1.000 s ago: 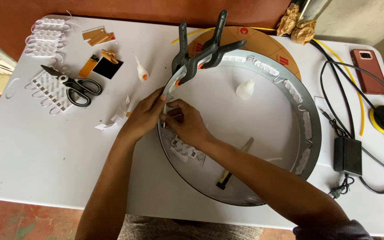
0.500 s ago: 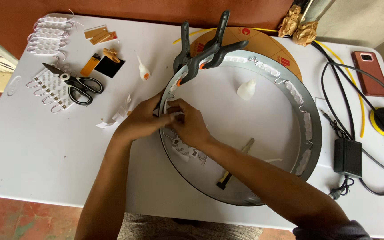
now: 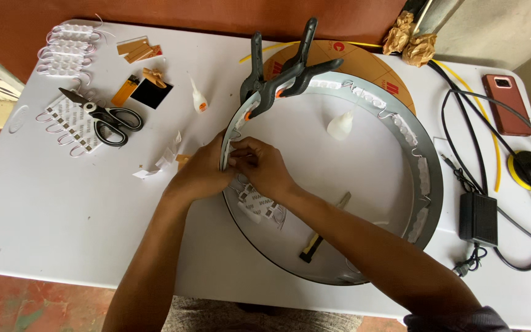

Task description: The person assembles an LED light fixture by applying glue to a circular frame, attaching small white plastic components, and securing them with clamps. They use a utility knife to cut adhesive backing and repeatedly apply glue and press components into place.

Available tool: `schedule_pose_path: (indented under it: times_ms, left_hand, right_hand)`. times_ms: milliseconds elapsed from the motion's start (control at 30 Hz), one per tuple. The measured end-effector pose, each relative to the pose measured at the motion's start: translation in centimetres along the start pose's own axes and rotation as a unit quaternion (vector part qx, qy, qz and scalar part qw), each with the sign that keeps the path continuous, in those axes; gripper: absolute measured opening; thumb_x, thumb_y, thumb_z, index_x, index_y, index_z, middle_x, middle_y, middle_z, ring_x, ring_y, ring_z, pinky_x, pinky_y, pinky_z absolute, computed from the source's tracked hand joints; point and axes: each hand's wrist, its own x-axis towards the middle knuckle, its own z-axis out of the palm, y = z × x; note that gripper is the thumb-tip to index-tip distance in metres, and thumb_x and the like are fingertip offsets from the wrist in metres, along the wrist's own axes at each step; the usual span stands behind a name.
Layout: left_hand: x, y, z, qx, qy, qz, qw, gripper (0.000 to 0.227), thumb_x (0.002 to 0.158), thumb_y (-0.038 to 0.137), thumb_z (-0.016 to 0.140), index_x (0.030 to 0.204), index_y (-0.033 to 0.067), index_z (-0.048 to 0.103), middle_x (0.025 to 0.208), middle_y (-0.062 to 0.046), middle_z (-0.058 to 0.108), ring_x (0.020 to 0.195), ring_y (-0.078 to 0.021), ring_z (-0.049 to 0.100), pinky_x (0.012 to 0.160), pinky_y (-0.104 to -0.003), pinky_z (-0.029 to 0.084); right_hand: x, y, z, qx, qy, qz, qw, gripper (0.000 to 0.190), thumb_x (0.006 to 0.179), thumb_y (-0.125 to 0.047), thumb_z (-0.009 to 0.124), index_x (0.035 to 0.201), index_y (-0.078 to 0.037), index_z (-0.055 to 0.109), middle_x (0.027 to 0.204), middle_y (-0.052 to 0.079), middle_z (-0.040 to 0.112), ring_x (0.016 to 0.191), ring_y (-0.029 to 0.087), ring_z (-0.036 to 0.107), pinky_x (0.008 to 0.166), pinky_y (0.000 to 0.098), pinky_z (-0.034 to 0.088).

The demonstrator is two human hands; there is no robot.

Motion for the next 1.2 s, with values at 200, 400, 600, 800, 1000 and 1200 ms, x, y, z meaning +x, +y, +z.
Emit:
schedule_pose_path:
  times_ms: [200,400,600,800,1000,1200]
  left_hand:
    - [0.4,-0.1,-0.1,0.004,0.002,0.018,1.000,0.070,0.083,0.007,0.053,0.151,-0.0052,0.040,0.133,-0.038,0.060,0.129,-0.0577,0.053,0.106,-0.069,0.042]
    - [0.8,-2.5,0.7,0.054,0.026,-0.013,0.998,0.061,0.082,0.009,0.053,0.143,0.0004,0.051,0.119,-0.029,0.069,0.118,-0.0515,0.063,0.095,-0.064,0.052]
    - [2.3,-4.8,1.6,0.025,0.049,0.005,0.998,0.025,0.086,0.009,0.051,0.105,-0.0057,0.058,0.079,-0.026,0.067,0.077,-0.0409,0.069,0.066,-0.052,0.052]
    - [1.5,-5.2,1.3,0.033,0.043,0.004,0.999,0.031,0.085,0.010,0.051,0.112,-0.0032,0.058,0.083,-0.029,0.068,0.084,-0.0469,0.070,0.070,-0.055,0.053]
    - [2.8,-6.0,1.9,0.029,0.020,0.002,0.999,0.046,0.088,0.004,0.049,0.132,-0.0106,0.051,0.106,-0.039,0.067,0.101,-0.0553,0.068,0.083,-0.062,0.052]
    - [1.1,-2.7,1.1,0.073,-0.007,-0.097,0.993,0.022,0.085,0.014,0.043,0.105,0.0058,0.048,0.099,-0.017,0.060,0.089,-0.0325,0.059,0.073,-0.047,0.046]
  right_hand:
    - [0.9,1.2,0.2,-0.013,0.002,-0.020,1.000,0.022,0.094,-0.006,0.072,0.115,0.000,0.070,0.102,0.028,0.074,0.104,0.036,0.072,0.090,0.0485,0.058]
    - [0.7,0.7,0.0,-0.040,0.002,-0.047,0.998,0.017,0.092,-0.005,0.074,0.109,-0.001,0.073,0.098,0.026,0.075,0.099,0.037,0.074,0.084,0.0471,0.060]
    - [0.7,-0.8,-0.4,-0.116,-0.033,-0.088,0.989,0.011,0.094,-0.003,0.068,0.104,-0.002,0.073,0.096,0.023,0.076,0.094,0.036,0.074,0.082,0.0467,0.060]
    - [2.7,-0.7,-6.2,-0.119,0.049,-0.224,0.966,0.014,0.080,0.000,0.066,0.088,-0.009,0.074,0.071,0.013,0.068,0.066,0.027,0.070,0.063,0.0347,0.056]
    - [6.5,-4.4,-13.6,-0.082,0.338,-0.307,0.886,0.008,0.095,0.004,0.051,0.099,-0.001,0.057,0.087,0.014,0.056,0.086,0.027,0.055,0.083,0.0388,0.047]
    - [10.9,-5.9,-14.8,-0.070,0.323,-0.026,0.943,0.045,0.092,-0.051,0.059,0.120,-0.017,0.059,0.134,0.008,0.069,0.126,0.023,0.063,0.104,0.0365,0.049]
